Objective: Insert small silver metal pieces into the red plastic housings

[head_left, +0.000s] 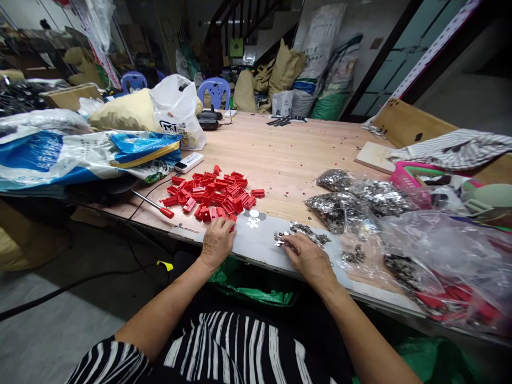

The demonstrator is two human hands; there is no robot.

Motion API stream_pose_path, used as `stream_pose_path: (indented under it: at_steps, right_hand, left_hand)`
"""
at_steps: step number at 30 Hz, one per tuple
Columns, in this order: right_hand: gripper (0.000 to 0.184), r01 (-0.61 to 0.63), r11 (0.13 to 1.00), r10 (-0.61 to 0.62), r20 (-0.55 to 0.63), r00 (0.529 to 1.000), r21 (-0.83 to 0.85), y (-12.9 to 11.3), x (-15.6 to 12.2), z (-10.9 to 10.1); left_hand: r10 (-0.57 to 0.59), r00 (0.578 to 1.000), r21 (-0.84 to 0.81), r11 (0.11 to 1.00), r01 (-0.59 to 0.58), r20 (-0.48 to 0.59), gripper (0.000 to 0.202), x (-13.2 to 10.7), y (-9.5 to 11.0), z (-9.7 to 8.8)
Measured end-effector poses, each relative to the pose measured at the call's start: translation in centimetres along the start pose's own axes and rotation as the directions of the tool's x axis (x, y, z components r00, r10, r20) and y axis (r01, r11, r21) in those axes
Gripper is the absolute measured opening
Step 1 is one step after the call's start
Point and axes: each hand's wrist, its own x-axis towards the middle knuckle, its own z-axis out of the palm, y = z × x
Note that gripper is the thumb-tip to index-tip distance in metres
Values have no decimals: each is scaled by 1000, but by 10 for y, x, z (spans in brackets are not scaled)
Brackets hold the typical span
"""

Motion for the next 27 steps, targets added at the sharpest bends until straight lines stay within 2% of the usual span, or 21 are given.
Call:
stream_pose_path:
  at_steps: [2, 4, 6, 8, 10, 13, 14, 16, 18, 21, 24, 27]
  right_hand:
    - [23, 32, 996, -28, 51, 998, -85, -3, 3, 2]
    - [22, 54, 987, -41, 88, 995, -151, -4, 7, 3]
    - [21, 69, 980, -50, 107, 993, -185, -4, 10, 4]
    - [20, 74, 979, -53, 115, 992, -188, -4, 13, 5]
    - [20, 61, 984, -41, 122, 992, -167, -3, 16, 5]
    - [20, -2, 998, 9, 111, 994, -59, -2, 20, 2]
    - [20, -29, 1000, 29, 104, 994, -2, -2, 22, 1]
    - [18, -70, 991, 56, 123, 991, 116, -3, 24, -2]
    - [17, -89, 979, 50, 208, 977, 185, -4, 26, -5]
    - [15, -113, 979, 58, 292, 955, 172, -6, 27, -9]
    - [16, -120, 983, 90, 203, 975, 141, -6, 27, -13]
    - [15, -104, 986, 87, 122, 989, 134, -3, 24, -17]
  left_hand:
    - [12, 1000, -94, 996, -14, -14, 11, -1, 2, -4]
    - [-7, 1000, -255, 967, 1, -23, 14, -4, 6, -10]
    - [-107, 994, -485, 869, 99, 12, 21, -7, 12, -16]
    - [-232, 962, -702, 662, 264, 144, 30, -10, 18, -21]
    - [-298, 897, -826, 372, 423, 325, 32, -13, 23, -27]
    - [-269, 784, -823, -66, 565, 560, 27, -15, 30, -32]
    - [-244, 754, -793, -175, 584, 609, 25, -16, 32, -33]
    - [-211, 722, -747, -301, 593, 659, 20, -18, 36, -33]
    - [-218, 719, -744, -329, 582, 659, 18, -19, 40, -32]
    - [-237, 736, -771, -267, 578, 634, 24, -22, 43, -29]
    - [-243, 756, -793, -203, 574, 608, 30, -25, 44, -28]
    - [-239, 751, -788, -171, 591, 615, 38, -28, 44, -27]
